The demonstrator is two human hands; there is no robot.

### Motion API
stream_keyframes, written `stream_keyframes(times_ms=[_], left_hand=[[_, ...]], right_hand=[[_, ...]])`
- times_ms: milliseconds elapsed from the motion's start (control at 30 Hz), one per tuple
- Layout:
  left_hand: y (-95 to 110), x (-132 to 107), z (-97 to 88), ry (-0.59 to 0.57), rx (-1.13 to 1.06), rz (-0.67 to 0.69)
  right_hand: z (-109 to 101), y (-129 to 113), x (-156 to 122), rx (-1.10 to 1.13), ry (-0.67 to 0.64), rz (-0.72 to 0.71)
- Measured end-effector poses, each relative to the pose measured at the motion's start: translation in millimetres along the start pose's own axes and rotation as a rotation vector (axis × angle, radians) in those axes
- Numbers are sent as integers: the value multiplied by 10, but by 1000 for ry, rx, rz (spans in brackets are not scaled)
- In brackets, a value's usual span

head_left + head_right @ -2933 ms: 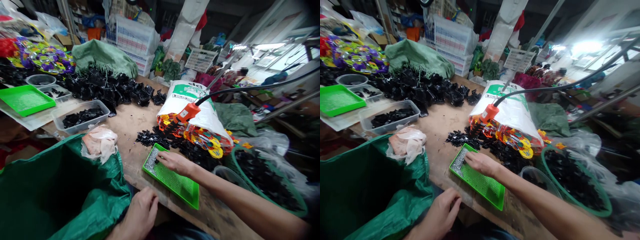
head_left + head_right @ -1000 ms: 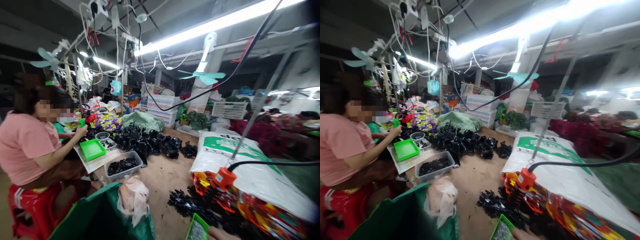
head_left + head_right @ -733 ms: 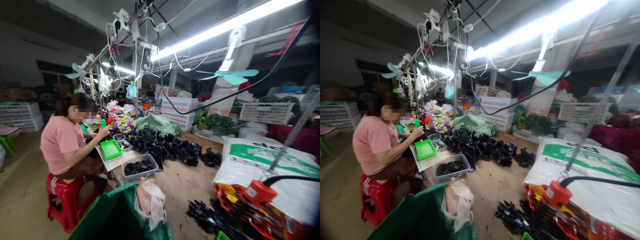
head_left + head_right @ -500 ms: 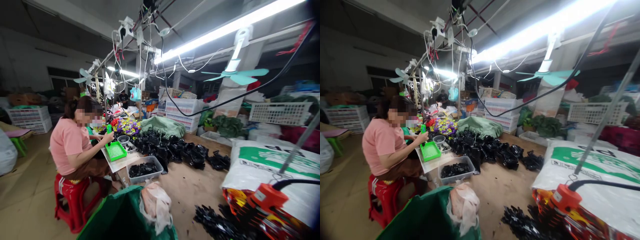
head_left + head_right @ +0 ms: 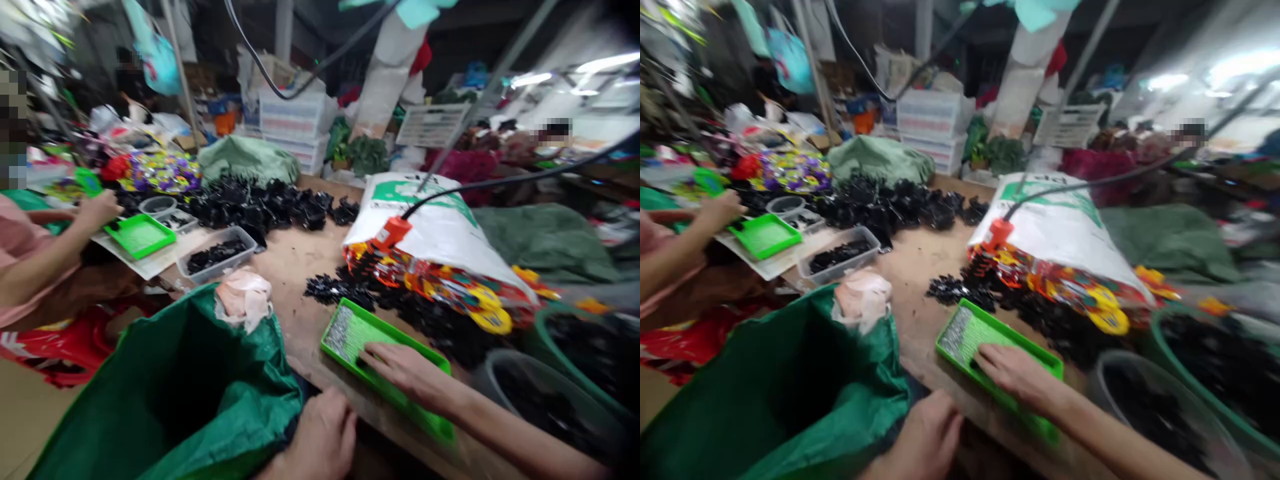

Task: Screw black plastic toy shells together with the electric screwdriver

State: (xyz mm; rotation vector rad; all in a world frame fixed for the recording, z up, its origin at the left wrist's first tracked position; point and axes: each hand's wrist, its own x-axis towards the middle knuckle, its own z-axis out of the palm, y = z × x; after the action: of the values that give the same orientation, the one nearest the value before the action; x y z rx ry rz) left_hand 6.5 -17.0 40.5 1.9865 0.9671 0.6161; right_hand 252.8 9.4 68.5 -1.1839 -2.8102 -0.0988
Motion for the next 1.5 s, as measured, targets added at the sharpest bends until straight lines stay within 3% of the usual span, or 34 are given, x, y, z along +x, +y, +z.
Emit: stream_keyframes(times_ms=[100, 767, 1500], left_hand=[[-61, 41, 27, -21, 17, -1], [-73, 92, 3, -98, 75, -25], [-86, 80, 13, -106, 93, -42]], right_hand=[[-61, 30, 74, 20, -63, 4], [-125, 66, 144, 57, -104, -84], [-162, 133, 588, 79, -91, -141]])
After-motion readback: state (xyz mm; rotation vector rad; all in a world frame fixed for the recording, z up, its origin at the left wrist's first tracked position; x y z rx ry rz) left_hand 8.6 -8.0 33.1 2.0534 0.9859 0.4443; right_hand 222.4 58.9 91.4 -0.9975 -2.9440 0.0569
